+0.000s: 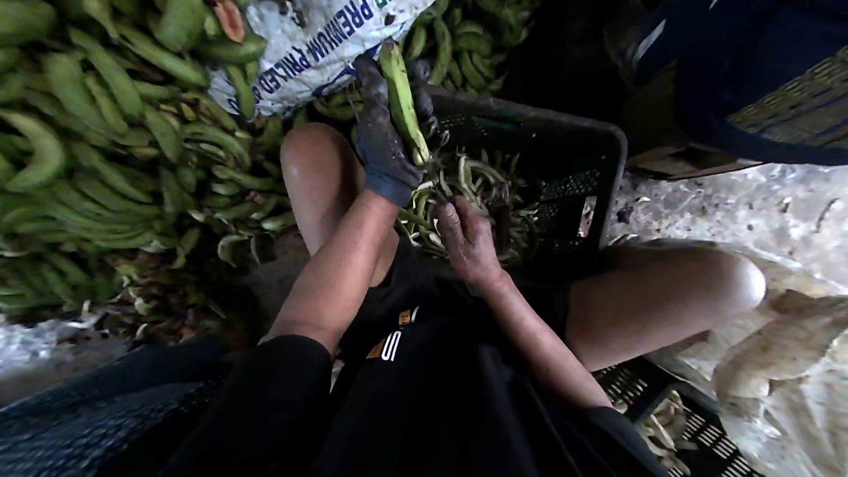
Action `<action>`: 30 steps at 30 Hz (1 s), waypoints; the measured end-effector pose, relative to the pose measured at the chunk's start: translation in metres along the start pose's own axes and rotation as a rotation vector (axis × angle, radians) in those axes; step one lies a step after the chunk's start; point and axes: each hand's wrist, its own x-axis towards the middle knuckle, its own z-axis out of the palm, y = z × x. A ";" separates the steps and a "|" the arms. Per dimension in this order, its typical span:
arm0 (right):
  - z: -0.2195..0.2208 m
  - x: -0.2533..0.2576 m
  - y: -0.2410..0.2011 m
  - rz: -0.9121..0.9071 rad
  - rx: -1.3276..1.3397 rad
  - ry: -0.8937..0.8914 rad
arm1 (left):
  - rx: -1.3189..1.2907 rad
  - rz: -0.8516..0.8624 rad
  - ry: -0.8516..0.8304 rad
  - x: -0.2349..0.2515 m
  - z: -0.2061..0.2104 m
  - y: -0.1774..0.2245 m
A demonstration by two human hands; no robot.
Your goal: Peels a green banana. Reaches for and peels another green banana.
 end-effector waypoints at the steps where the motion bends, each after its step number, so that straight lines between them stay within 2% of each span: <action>1: 0.001 0.001 0.000 0.005 -0.026 0.004 | 0.014 0.020 -0.004 0.000 0.001 0.000; 8: 0.003 0.008 0.013 -0.014 -0.214 0.064 | 0.035 0.043 0.025 -0.007 0.007 -0.003; 12: 0.000 0.025 0.020 0.100 -0.260 0.004 | -0.006 -0.113 0.081 -0.012 0.003 -0.019; 14: -0.004 0.024 0.016 0.127 -0.239 0.017 | 0.012 -0.133 0.087 -0.011 0.002 -0.025; 16: -0.014 0.018 0.003 0.187 -0.188 -0.003 | 0.052 -0.093 0.028 -0.007 0.000 -0.023; 18: -0.025 0.008 -0.009 0.265 -0.151 -0.062 | 0.196 0.001 -0.097 0.003 -0.005 -0.012; 20: -0.028 -0.005 -0.013 0.284 -0.144 -0.089 | 0.299 0.016 -0.154 0.010 -0.004 0.001; 25: -0.018 -0.012 -0.004 0.166 -0.265 -0.015 | 0.358 -0.058 -0.013 0.008 0.010 0.004; 28: -0.011 0.002 0.017 0.174 -0.316 -0.016 | 0.250 -0.155 0.032 -0.003 0.005 -0.011; 30: -0.007 0.009 0.027 0.205 -0.363 -0.022 | 0.155 -0.272 -0.002 -0.012 -0.001 -0.022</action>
